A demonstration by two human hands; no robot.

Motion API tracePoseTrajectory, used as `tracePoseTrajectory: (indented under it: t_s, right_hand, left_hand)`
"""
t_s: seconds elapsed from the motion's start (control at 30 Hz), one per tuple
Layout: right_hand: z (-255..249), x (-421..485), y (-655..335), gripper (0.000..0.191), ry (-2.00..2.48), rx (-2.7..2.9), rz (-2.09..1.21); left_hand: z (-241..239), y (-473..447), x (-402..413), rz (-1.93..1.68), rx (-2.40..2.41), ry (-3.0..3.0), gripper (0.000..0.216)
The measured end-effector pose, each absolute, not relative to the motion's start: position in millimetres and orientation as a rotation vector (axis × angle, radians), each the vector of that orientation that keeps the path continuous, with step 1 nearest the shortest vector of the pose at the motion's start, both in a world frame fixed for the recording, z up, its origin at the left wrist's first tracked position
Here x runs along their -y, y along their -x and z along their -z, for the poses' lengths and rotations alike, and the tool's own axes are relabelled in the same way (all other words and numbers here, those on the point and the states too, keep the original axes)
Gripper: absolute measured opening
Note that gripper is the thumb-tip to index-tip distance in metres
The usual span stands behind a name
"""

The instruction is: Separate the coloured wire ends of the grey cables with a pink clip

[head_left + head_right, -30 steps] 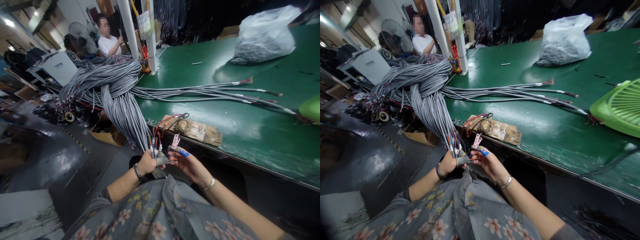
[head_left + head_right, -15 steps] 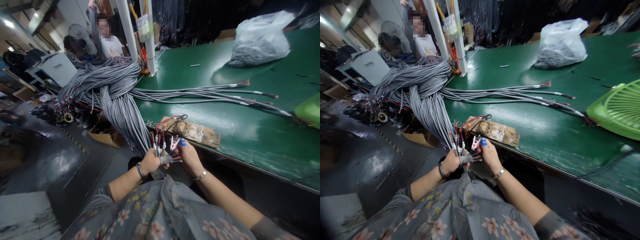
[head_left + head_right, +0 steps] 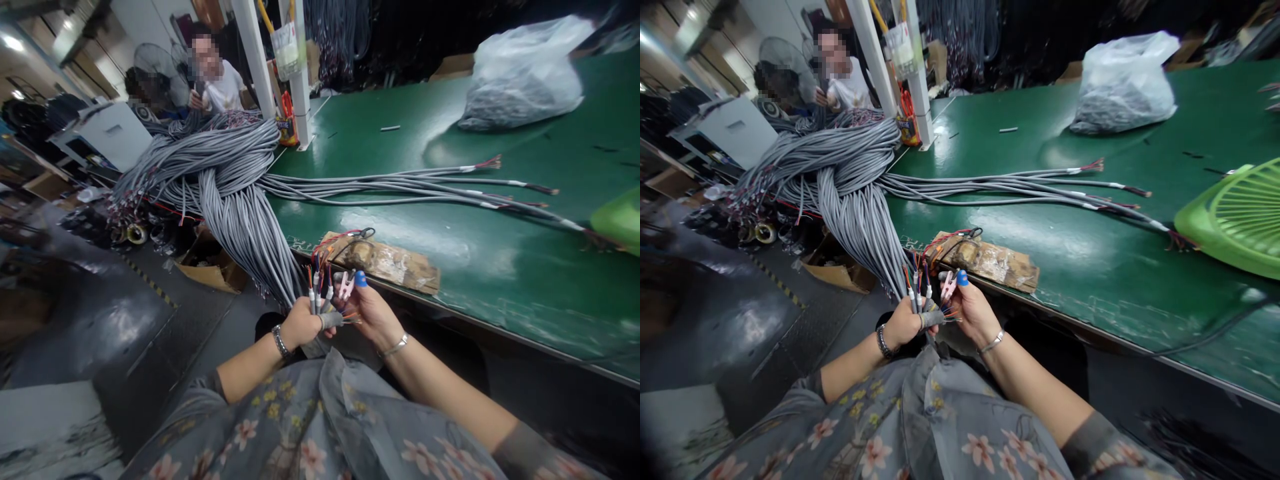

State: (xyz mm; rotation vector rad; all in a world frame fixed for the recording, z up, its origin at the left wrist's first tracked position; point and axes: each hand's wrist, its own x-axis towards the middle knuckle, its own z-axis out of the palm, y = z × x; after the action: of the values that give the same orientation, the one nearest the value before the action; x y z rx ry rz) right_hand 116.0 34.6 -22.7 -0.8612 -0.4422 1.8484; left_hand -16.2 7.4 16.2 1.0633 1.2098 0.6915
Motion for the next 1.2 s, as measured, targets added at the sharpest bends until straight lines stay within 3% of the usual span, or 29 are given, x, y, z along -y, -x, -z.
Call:
tracePoseTrajectory:
  t_s: [0.33, 0.47, 0.6, 0.77, 0.97, 1.2]
  right_hand:
    - [24, -31, -124, 0.047, 0.727, 0.446, -1.973]
    - [24, -33, -126, 0.037, 0.719, 0.437, -1.988]
    - [24, -32, -124, 0.030, 0.774, 0.490, -1.843]
    - [29, -29, -119, 0.039, 0.836, 0.593, -1.593]
    - [32, -33, -119, 0.039, 0.742, 0.454, -1.898]
    - [35, -38, -118, 0.031, 0.655, 0.361, -1.933]
  left_hand:
    - [-24, 19, -2, -0.705, -1.191, -1.048, 0.041]
    - [-28, 22, 3, -0.736, -1.198, -1.047, 0.041]
    - [-29, 21, 3, -0.768, -1.237, -1.012, 0.042]
    - [-29, 19, 0, -0.790, -1.253, -0.997, 0.041]
    - [-25, 14, -3, -0.767, -1.248, -0.984, 0.040]
    - [-19, 10, -7, -0.749, -1.240, -1.014, 0.044]
